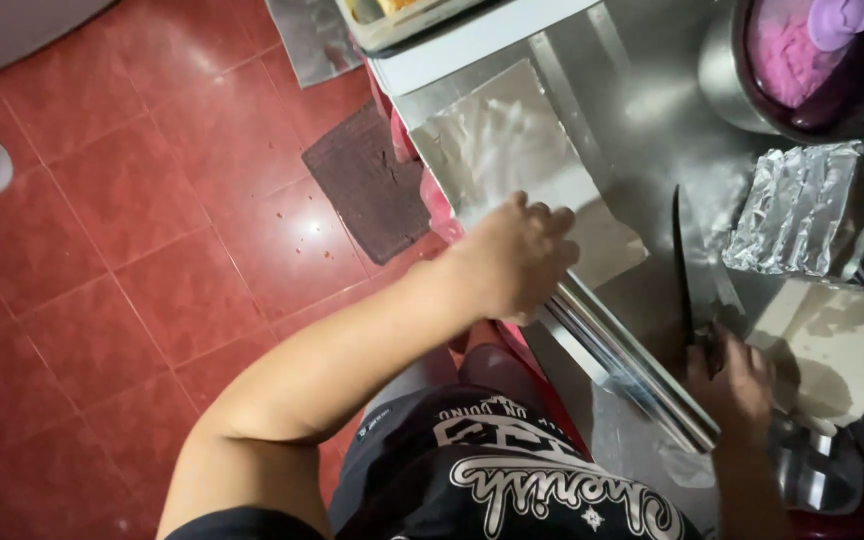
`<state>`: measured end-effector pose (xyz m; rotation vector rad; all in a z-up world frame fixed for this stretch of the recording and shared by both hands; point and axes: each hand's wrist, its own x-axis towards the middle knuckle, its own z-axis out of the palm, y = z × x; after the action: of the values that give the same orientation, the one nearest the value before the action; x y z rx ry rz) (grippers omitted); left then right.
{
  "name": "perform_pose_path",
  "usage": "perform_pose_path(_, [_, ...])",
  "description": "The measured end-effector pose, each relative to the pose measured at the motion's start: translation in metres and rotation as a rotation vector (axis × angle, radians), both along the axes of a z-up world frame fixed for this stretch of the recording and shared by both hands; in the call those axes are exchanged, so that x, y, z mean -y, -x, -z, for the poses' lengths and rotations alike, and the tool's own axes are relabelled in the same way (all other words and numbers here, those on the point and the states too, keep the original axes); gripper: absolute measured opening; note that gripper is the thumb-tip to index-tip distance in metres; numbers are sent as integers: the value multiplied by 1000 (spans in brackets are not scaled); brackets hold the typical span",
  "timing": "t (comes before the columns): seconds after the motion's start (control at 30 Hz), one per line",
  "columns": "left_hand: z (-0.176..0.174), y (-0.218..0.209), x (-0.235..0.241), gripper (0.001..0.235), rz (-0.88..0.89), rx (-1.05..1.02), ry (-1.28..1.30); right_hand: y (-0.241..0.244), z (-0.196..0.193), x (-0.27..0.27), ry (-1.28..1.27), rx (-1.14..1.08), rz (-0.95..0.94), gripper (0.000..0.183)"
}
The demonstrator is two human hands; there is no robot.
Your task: Cutting a large sheet of food into smaller rectangular portions and wrapping each individually in aluminum foil.
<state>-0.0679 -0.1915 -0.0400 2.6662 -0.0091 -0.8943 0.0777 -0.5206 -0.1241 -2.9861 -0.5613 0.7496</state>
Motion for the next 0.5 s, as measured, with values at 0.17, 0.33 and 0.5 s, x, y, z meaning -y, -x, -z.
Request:
perform_pose_path(0.17, [18, -16, 20, 61, 37, 28, -26, 2, -54, -23, -282, -136, 77, 55])
perform_pose_path(0.33, [-11, -30, 10, 63, 176, 67, -51, 26, -65, -62, -536, -329, -461, 80])
perform_pose_path(0.5, [-21, -11, -19, 43, 81, 81, 16, 28, -59, -97, -277, -352, -408, 89])
